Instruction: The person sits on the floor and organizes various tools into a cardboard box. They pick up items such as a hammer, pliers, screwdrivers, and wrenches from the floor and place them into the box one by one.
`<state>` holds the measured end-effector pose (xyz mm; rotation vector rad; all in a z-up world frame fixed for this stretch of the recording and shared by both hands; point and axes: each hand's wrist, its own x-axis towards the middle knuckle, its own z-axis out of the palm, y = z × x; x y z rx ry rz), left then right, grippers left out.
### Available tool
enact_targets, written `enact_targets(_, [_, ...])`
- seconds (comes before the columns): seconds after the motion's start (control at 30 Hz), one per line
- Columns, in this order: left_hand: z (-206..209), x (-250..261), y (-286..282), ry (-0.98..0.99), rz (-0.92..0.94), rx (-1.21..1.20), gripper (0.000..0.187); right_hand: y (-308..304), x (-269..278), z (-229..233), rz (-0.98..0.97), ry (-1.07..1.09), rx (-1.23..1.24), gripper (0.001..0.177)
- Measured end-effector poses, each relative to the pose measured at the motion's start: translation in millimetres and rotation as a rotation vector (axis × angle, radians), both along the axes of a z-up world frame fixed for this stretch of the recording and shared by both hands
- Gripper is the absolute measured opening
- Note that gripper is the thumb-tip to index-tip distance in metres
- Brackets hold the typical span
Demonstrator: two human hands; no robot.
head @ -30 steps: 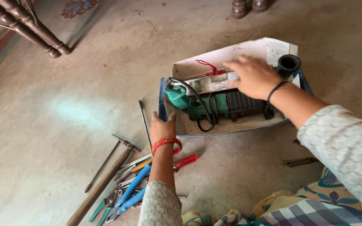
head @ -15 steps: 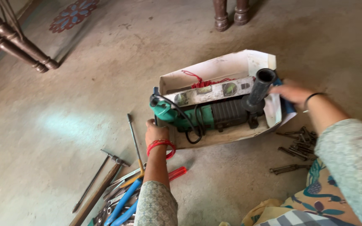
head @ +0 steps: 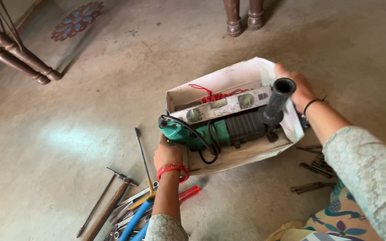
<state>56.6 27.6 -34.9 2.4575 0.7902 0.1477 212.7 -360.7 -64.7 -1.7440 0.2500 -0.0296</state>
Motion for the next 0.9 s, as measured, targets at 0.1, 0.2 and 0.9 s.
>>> enact_targets(0.1, [6, 3, 4, 0.032, -0.031, -0.013, 0.048, 1, 27, 11, 0.025, -0.048, 0.270, 0.058])
enact_targets(0.2, [7, 7, 4, 0.027, -0.044, -0.035, 0.056, -4, 41, 3, 0.098, -0.071, 0.260, 0.054])
enact_targets(0.9, [-27, 40, 37, 0.047, -0.165, 0.032, 0.032, -42, 23, -65, 0.180, -0.197, -0.834, 0.026])
